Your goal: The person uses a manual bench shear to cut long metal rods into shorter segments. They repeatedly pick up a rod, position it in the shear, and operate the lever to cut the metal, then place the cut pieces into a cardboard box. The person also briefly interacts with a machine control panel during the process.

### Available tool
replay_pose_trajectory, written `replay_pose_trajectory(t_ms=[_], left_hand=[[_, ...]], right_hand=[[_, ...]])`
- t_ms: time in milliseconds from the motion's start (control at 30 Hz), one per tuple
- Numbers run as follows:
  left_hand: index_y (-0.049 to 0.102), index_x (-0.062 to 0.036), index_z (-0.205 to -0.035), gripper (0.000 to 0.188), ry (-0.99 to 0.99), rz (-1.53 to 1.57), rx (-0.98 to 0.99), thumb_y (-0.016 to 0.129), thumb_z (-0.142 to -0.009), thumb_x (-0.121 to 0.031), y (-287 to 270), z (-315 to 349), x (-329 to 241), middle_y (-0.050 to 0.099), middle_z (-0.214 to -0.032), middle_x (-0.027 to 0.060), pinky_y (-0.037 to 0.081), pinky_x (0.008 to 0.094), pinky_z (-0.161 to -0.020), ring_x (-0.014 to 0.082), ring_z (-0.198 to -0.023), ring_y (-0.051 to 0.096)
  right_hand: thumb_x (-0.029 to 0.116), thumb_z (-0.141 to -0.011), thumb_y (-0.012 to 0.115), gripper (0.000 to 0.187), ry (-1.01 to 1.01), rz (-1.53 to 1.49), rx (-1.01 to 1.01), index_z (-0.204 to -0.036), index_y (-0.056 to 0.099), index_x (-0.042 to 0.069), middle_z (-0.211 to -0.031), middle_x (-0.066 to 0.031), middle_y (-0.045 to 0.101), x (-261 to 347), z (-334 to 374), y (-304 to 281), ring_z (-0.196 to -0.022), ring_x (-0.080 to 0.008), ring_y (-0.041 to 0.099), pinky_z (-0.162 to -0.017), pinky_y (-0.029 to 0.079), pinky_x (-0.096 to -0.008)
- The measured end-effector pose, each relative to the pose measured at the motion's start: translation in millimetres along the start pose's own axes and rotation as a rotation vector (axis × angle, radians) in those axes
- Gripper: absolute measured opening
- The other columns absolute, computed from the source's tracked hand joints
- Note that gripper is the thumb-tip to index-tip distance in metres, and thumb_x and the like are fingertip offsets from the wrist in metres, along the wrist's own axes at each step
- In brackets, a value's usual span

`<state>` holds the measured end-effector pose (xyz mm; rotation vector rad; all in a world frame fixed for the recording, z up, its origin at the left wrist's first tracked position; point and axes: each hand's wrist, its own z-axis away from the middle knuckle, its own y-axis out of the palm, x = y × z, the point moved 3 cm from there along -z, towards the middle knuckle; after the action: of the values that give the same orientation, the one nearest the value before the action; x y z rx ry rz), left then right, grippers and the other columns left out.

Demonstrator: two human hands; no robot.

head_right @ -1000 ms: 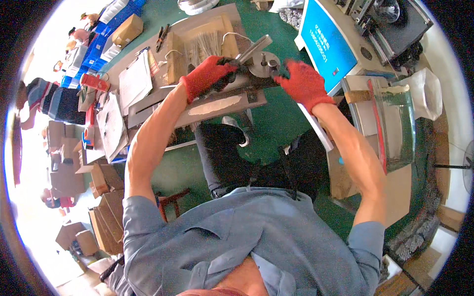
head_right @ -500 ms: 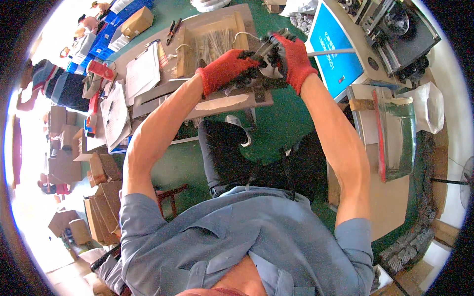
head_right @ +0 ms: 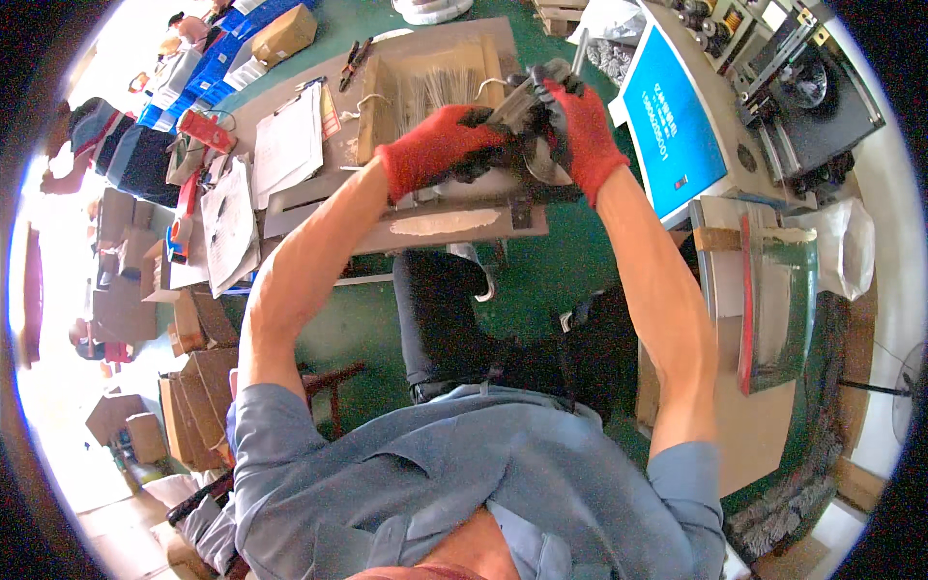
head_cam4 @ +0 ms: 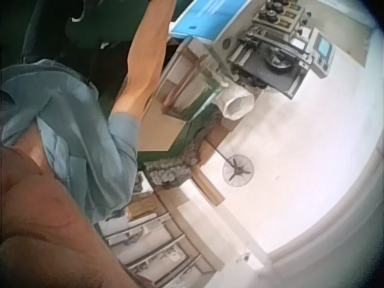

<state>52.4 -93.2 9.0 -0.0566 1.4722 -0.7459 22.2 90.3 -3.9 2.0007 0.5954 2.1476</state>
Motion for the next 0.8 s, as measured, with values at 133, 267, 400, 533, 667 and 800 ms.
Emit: replay_pose_trajectory(t_ms=[133, 267, 400, 533, 667, 800], left_hand=[[0.062, -0.0194, -0.122, 0.036, 0.418, -0.836, -0.319, 0.064, -0.085, -0.020, -78, 16, 11, 0.065, -0.097, 0.0093, 0.052, 0.0400, -0.078, 0.0266, -0.085, 0.063], [0.061, -0.0237, -0.121, 0.045, 0.477, -1.523, -0.328, 0.062, -0.077, -0.012, -144, 5, 43, 0.061, -0.104, 0.0060, 0.039, 0.0434, -0.102, 0.0259, -0.104, 0.058], [0.063, -0.0232, -0.112, 0.038, 0.586, -1.648, -0.147, 0.058, -0.077, -0.008, -165, -26, 80, 0.061, -0.101, 0.0041, 0.038, 0.0452, -0.105, 0.0232, -0.101, 0.059], [0.063, -0.0241, -0.104, 0.033, 0.838, -1.616, 0.012, 0.057, -0.076, -0.009, -152, -52, 91, 0.059, -0.096, 0.0028, 0.038, 0.0476, -0.105, 0.0229, -0.098, 0.059], [0.059, -0.0264, -0.113, 0.039, 0.949, -1.557, 0.113, 0.057, -0.077, -0.011, -137, -74, 97, 0.059, -0.102, 0.0035, 0.036, 0.0516, -0.108, 0.0249, -0.107, 0.057], [0.051, -0.0283, -0.126, 0.044, 0.933, -1.561, 0.055, 0.050, -0.084, -0.015, -116, -92, 149, 0.054, -0.129, 0.0071, 0.025, 0.0555, -0.114, 0.0284, -0.126, 0.048]], right_hand=[[0.027, -0.084, 0.068, 0.037, -0.515, 0.936, 0.022, -0.115, 0.059, 0.009, -0.102, -0.0080, 0.063, -1, -4, -23, -0.091, -0.0240, 0.059, -0.081, 0.049, -0.0381], [0.021, -0.076, 0.070, 0.052, -0.735, 1.476, 0.156, -0.125, 0.055, 0.012, -0.124, -0.0103, 0.057, -20, 11, -31, -0.112, -0.0321, 0.053, -0.094, 0.044, -0.0420], [0.016, -0.072, 0.072, 0.059, -0.626, 1.283, 0.194, -0.128, 0.054, 0.016, -0.127, -0.0102, 0.056, -39, 7, -33, -0.114, -0.0339, 0.051, -0.096, 0.043, -0.0432], [0.012, -0.069, 0.072, 0.062, -0.622, 1.378, 0.164, -0.128, 0.055, 0.015, -0.127, -0.0098, 0.056, -43, 10, -33, -0.113, -0.0339, 0.052, -0.096, 0.042, -0.0451], [0.013, -0.066, 0.076, 0.067, -0.601, 1.428, 0.109, -0.129, 0.053, 0.012, -0.130, -0.0110, 0.054, -42, 14, -31, -0.113, -0.0344, 0.052, -0.096, 0.041, -0.0446], [0.013, -0.065, 0.076, 0.069, -0.553, 1.441, 0.077, -0.130, 0.052, 0.011, -0.132, -0.0118, 0.052, -42, 16, -30, -0.114, -0.0350, 0.051, -0.095, 0.041, -0.0450]])
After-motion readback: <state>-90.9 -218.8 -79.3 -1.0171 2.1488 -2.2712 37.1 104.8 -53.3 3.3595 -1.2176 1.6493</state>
